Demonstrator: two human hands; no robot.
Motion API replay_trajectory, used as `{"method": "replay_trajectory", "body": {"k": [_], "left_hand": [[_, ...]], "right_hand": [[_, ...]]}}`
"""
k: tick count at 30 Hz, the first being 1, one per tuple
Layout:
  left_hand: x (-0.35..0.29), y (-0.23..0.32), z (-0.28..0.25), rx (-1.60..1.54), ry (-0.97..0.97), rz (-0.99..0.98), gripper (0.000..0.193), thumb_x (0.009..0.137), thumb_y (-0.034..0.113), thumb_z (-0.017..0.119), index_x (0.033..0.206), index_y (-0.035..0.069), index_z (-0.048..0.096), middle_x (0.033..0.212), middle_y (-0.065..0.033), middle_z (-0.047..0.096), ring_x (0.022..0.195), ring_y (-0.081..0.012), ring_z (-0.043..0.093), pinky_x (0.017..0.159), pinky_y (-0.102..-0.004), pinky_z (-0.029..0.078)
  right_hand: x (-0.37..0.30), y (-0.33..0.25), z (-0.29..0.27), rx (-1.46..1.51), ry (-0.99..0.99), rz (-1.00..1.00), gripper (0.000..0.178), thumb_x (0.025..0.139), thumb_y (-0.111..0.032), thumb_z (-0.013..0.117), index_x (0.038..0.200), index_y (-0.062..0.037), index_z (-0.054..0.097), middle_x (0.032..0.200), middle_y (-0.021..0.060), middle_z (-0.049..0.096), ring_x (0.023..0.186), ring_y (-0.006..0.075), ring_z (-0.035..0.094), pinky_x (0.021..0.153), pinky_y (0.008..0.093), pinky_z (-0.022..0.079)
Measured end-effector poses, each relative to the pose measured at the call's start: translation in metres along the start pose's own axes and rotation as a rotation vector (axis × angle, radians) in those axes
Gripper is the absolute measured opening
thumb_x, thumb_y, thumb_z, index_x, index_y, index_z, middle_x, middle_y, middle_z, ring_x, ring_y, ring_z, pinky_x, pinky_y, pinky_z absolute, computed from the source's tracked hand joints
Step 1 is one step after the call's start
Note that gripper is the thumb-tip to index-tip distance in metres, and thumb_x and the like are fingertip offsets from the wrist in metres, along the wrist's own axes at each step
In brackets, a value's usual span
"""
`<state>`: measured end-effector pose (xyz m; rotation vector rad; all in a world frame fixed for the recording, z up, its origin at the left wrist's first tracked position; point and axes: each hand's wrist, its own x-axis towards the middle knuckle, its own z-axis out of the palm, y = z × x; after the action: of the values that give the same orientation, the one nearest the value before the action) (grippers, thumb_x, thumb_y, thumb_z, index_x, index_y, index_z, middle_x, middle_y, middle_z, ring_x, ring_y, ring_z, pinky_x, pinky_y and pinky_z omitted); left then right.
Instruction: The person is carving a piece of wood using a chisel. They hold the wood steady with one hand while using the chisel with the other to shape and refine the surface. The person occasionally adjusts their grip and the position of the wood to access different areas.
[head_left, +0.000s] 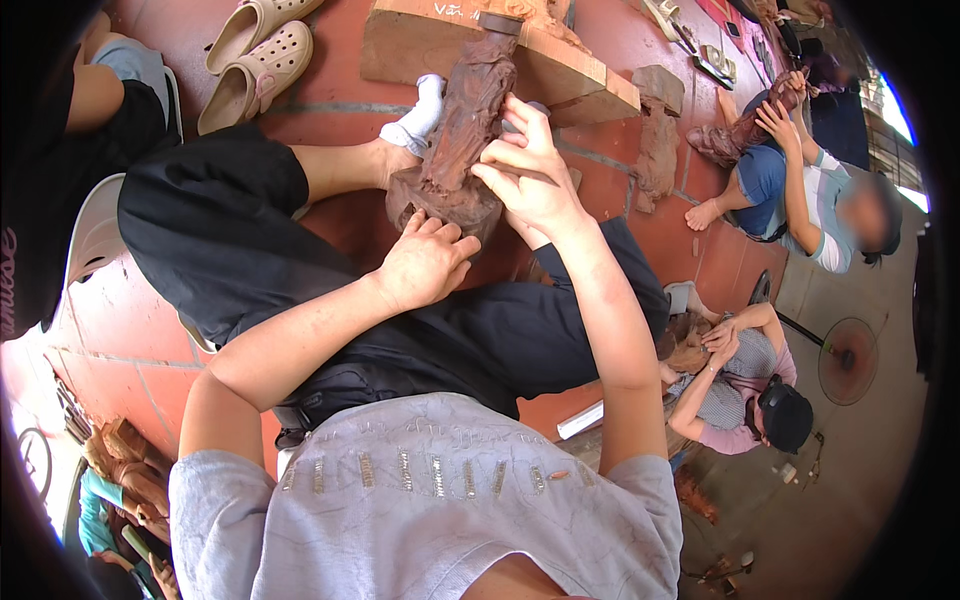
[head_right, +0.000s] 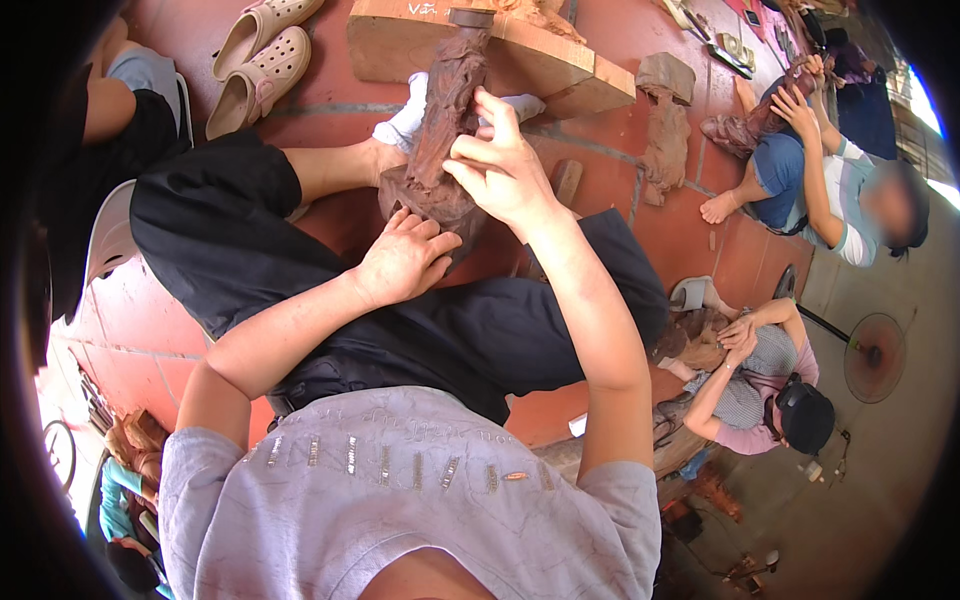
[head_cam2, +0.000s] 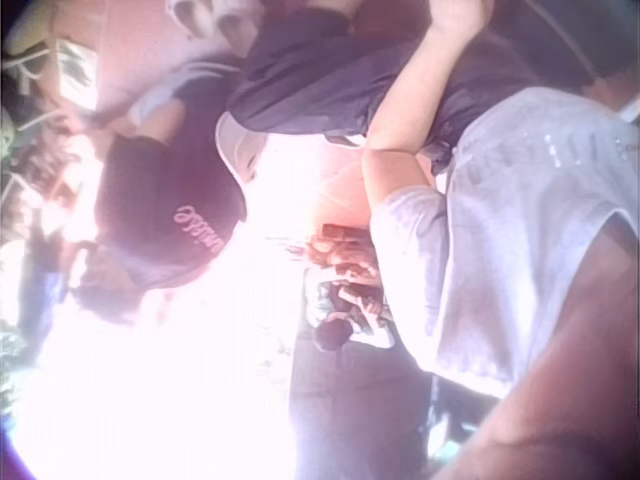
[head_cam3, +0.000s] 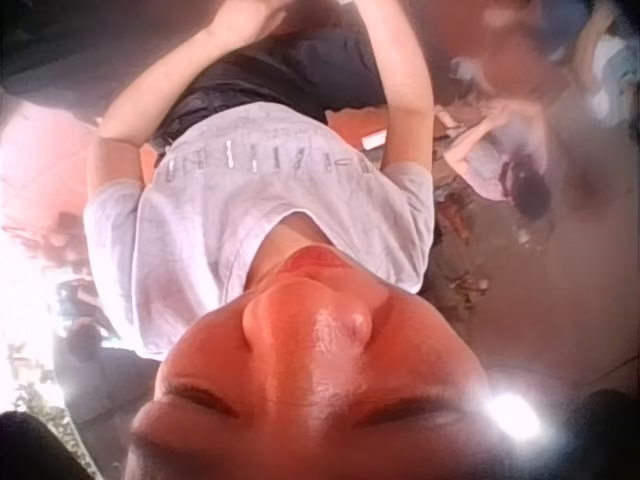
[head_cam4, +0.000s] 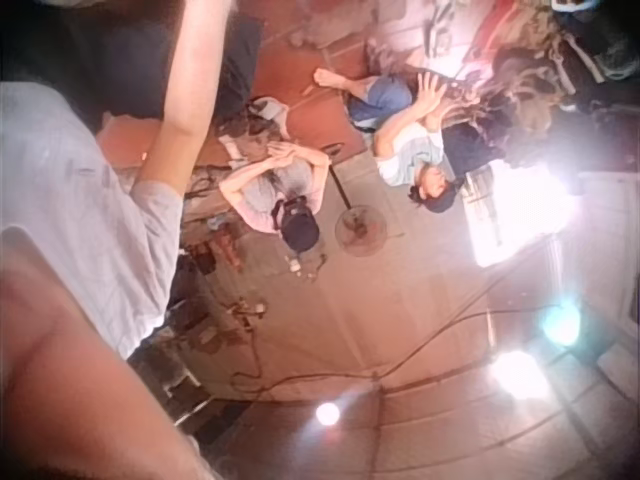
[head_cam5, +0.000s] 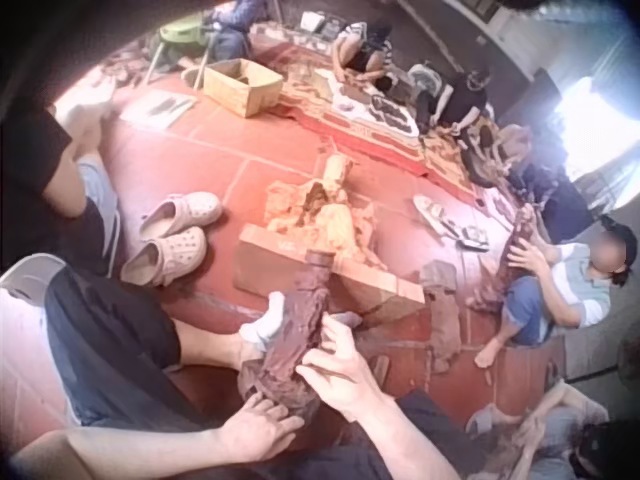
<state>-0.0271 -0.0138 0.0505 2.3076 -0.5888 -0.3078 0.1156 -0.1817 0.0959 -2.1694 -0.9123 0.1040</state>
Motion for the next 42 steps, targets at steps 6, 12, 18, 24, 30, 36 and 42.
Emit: {"method": "replay_trajectory", "body": {"k": [6,12,18,24,30,36,42], "left_hand": [[0.000,-0.001,0.001,0.001,0.012,-0.005,0.029,0.086,0.020,0.067,0.115,0.014,0.064,0.099,-0.0105,0.061,0.104,-0.0320,0.061,0.107,-0.0546,0.040],[0.001,-0.003,0.001,-0.002,0.018,0.009,0.029,0.086,0.020,0.067,0.114,0.014,0.064,0.098,-0.0091,0.061,0.102,-0.0315,0.061,0.107,-0.0542,0.040],[0.000,-0.002,0.004,-0.032,0.037,0.019,0.030,0.086,0.021,0.067,0.115,0.014,0.064,0.099,-0.0099,0.062,0.103,-0.0318,0.061,0.108,-0.0542,0.040],[0.000,-0.002,0.003,0.000,0.022,0.000,0.030,0.087,0.021,0.066,0.116,0.014,0.064,0.099,-0.0099,0.061,0.104,-0.0325,0.061,0.108,-0.0539,0.040],[0.001,-0.001,0.002,-0.028,0.002,0.003,0.027,0.087,0.021,0.065,0.113,0.012,0.064,0.102,-0.0117,0.063,0.107,-0.0333,0.061,0.106,-0.0574,0.041],[0.001,-0.003,0.003,-0.020,0.013,0.010,0.027,0.087,0.021,0.065,0.112,0.013,0.064,0.102,-0.0112,0.063,0.106,-0.0329,0.061,0.106,-0.0572,0.041],[0.003,-0.002,-0.001,-0.012,-0.017,0.009,0.027,0.088,0.022,0.064,0.113,0.012,0.064,0.102,-0.0122,0.063,0.106,-0.0327,0.061,0.106,-0.0577,0.041]], "right_hand": [[0.008,0.005,-0.005,-0.008,-0.033,0.047,0.014,0.082,-0.012,0.077,0.091,-0.0057,0.069,0.135,0.0232,0.048,0.120,0.0379,0.057,0.099,0.0441,0.050],[0.010,0.003,-0.002,0.000,-0.001,0.062,0.014,0.082,-0.012,0.076,0.091,-0.0034,0.068,0.131,0.0227,0.050,0.116,0.0377,0.060,0.100,0.0422,0.050],[-0.001,-0.013,0.010,-0.054,0.067,0.015,0.013,0.080,-0.011,0.078,0.088,-0.0057,0.069,0.135,0.0234,0.048,0.126,0.0380,0.054,0.103,0.0447,0.049],[0.011,-0.003,-0.002,-0.029,0.011,0.127,0.011,0.082,-0.012,0.076,0.087,-0.0056,0.068,0.135,0.0217,0.049,0.116,0.0374,0.061,0.098,0.0435,0.052],[0.003,-0.009,0.005,-0.118,0.024,0.006,0.013,0.080,-0.012,0.077,0.087,-0.0057,0.068,0.137,0.0199,0.050,0.122,0.0363,0.057,0.096,0.0433,0.052],[0.010,-0.010,-0.004,-0.131,0.044,0.055,0.012,0.082,-0.013,0.075,0.086,-0.0048,0.067,0.122,0.0149,0.057,0.107,0.0319,0.064,0.092,0.0396,0.053],[0.018,-0.009,-0.007,-0.137,0.014,0.092,0.014,0.082,-0.014,0.075,0.086,-0.0043,0.066,0.120,0.0189,0.056,0.107,0.0352,0.064,0.091,0.0409,0.054]]}}
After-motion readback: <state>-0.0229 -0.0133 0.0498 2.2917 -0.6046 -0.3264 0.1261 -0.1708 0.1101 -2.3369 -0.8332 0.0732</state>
